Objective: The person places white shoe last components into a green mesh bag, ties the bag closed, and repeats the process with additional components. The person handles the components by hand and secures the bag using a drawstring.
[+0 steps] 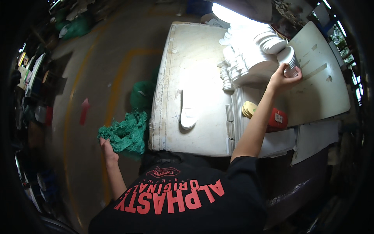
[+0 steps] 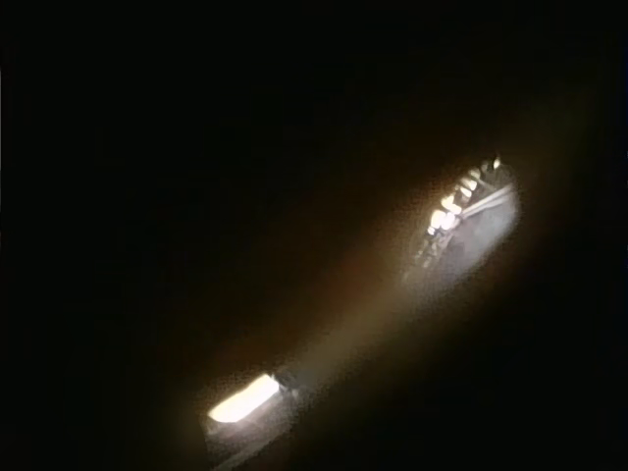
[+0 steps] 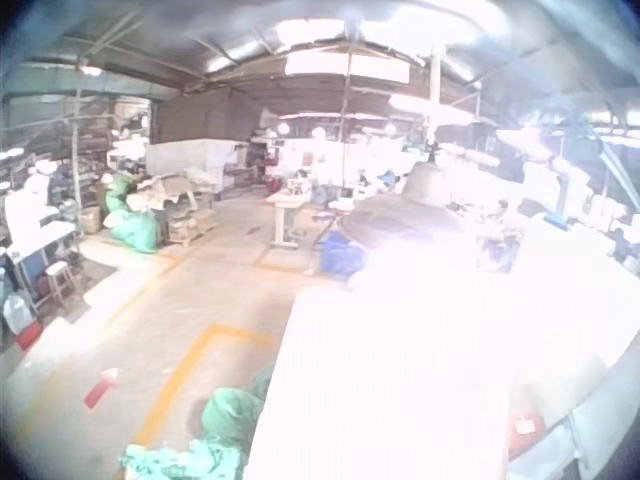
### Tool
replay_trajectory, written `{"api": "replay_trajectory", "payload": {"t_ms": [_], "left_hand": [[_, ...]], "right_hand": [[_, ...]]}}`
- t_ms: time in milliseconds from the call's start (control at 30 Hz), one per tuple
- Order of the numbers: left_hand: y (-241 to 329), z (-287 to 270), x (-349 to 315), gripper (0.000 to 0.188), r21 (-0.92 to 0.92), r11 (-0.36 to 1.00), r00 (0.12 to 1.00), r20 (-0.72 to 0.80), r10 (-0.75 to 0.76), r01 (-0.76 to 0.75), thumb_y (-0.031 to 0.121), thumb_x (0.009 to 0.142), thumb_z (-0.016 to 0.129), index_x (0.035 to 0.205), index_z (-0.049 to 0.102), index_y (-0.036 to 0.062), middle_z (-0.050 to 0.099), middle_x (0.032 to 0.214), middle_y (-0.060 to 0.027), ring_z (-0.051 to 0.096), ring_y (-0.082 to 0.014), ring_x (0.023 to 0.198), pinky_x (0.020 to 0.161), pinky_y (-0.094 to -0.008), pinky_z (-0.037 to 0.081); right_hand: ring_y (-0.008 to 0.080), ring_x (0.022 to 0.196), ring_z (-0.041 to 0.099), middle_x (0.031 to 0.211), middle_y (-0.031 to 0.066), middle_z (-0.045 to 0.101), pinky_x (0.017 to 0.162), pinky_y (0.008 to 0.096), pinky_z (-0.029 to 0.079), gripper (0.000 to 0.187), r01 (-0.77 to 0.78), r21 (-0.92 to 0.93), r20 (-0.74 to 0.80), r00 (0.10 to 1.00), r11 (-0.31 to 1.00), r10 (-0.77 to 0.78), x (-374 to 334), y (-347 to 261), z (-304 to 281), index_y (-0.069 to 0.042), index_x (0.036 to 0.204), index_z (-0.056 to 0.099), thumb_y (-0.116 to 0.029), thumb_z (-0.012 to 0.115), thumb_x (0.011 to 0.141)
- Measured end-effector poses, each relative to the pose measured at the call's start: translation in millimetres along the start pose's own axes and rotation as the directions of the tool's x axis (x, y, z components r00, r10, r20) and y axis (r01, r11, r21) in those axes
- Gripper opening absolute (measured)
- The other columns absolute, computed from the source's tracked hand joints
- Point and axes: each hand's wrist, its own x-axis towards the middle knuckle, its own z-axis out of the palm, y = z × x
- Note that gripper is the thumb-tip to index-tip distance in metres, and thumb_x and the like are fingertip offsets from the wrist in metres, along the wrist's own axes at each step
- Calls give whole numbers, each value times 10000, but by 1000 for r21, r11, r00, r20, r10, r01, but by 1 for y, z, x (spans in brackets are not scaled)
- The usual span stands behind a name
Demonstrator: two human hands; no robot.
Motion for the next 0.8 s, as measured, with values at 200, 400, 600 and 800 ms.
{"api": "replay_trajectory", "payload": {"t_ms": [200,400,600,800], "left_hand": [[-3,1,9,455,-82,995,997,-51,-58,54,76,1017,345,1445,499,56,564,1391,-127,576,-284,1271,1078,-450,496],[-2,6,16,441,-85,994,997,-49,-66,62,89,1022,348,1433,507,61,575,1370,-128,586,-286,1261,1063,-459,514],[1,8,15,456,-53,998,999,-27,-40,39,83,1008,364,1442,498,50,571,1385,-138,585,-293,1264,1067,-469,508],[1,7,16,495,-16,999,1000,-7,-28,28,57,988,358,1470,467,38,541,1428,-153,557,-306,1302,1092,-468,484]], "right_hand": [[351,1236,535,1423,199,375,864,502,686,533,-302,596,80,944,744,319,7,-21,-48,-27,1311,362,-136,683,900],[342,1207,536,1417,206,367,884,495,685,574,-292,595,115,953,749,280,0,-26,-76,-34,1376,342,-121,664,909],[391,1220,558,1436,234,385,928,529,667,568,-367,829,126,858,422,498,-12,-3,-72,-11,1407,353,-117,620,918],[361,1204,624,1385,228,536,1000,478,631,467,-370,915,218,793,164,568,-22,41,-67,48,1359,481,-219,539,980]]}}
